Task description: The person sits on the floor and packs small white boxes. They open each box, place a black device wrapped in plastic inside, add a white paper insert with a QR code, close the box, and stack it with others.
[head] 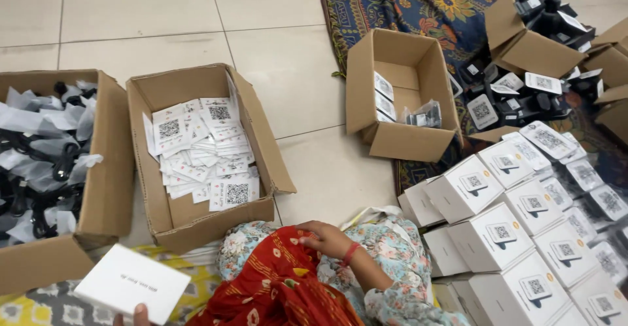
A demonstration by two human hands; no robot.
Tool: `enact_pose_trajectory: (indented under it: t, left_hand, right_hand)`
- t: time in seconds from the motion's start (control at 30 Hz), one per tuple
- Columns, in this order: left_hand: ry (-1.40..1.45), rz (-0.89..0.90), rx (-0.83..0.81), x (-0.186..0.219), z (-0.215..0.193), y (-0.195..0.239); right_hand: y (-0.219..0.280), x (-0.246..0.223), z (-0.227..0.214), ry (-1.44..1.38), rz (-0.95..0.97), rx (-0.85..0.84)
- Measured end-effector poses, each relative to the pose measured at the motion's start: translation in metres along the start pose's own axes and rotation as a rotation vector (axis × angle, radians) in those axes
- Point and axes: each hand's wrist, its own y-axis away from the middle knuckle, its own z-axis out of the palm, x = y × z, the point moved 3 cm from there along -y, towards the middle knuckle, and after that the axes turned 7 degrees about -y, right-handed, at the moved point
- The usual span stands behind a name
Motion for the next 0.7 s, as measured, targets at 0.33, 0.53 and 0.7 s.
enact_pose_trajectory:
  t: [0.33,0.53,0.7]
  left_hand:
    - [-0.759,-0.222,-0.616,0.309,0.341,0.004]
    - [-1.343,0.294,-0.957,0.208,0.426,0.046]
    - [-1.414,0.338,-1.292,0.18,0.432,0.086]
  right_hand:
    - [0.005,0.023,0.038,-0.967,-0.239,-0.295]
    - [0.006,0.132,0.044,-1.591,0.134,0.037]
    - [-0.003,0.221,0.062,-1.553,0.443,0.296]
